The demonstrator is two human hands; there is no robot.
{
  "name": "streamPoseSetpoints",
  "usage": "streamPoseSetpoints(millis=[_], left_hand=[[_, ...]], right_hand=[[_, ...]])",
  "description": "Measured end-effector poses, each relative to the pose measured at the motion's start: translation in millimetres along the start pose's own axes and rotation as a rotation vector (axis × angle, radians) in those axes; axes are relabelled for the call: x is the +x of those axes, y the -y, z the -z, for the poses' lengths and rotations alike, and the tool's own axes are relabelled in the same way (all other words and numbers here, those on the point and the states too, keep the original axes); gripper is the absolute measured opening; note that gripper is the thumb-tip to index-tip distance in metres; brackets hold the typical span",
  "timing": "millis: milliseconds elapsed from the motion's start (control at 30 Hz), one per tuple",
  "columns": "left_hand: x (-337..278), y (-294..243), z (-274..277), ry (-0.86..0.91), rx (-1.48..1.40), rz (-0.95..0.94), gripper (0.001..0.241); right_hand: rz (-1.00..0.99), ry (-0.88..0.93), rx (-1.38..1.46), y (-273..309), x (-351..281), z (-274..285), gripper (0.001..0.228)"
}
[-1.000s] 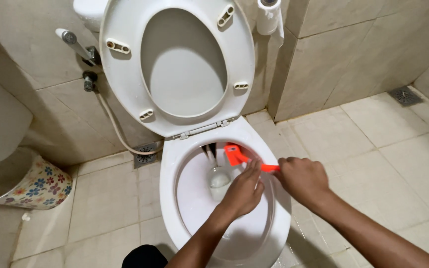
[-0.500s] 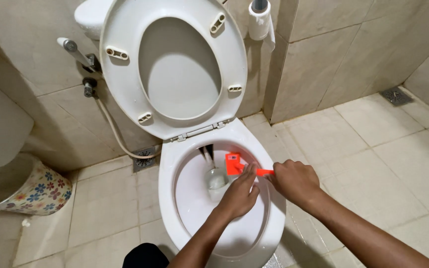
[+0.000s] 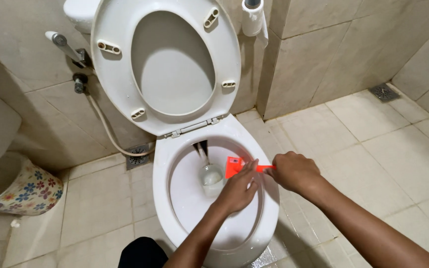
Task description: The person scrubs the inside of a toilet bowl with an orange toilet brush while water runs from a handheld sprayer. The person moves around the bowl to scrub different areas.
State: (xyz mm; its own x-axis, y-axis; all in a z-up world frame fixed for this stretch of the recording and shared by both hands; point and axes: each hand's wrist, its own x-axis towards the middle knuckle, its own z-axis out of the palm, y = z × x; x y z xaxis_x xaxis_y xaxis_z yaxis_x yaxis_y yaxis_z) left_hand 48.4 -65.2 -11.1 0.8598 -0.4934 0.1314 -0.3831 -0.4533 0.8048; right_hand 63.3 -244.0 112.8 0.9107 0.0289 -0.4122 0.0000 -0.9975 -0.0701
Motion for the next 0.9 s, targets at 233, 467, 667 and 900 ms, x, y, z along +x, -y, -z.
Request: streamPoseSetpoints(millis=[233,467,667,900], left_hand=[[-1,-11,-3,-0.009,0.026,-0.134,0.036],[-2,-24,-3,0.028,-0.017,-0.032,0.061],[-4,-7,3,0.008,0.003,-0.028,0.051],[-6,-68,7,0.059,-0.009,0.04,0.052]], right_hand=[[-0.038,0.107,-0.043,-7,-8,29,0.053],[-0.022,0.163,-0.086,-20,3,26,0.056],[0.071,0.157,0.047,-37,47,-20,0.053],[-0.029,0.402,0.003,-39,-10,46,0.044]])
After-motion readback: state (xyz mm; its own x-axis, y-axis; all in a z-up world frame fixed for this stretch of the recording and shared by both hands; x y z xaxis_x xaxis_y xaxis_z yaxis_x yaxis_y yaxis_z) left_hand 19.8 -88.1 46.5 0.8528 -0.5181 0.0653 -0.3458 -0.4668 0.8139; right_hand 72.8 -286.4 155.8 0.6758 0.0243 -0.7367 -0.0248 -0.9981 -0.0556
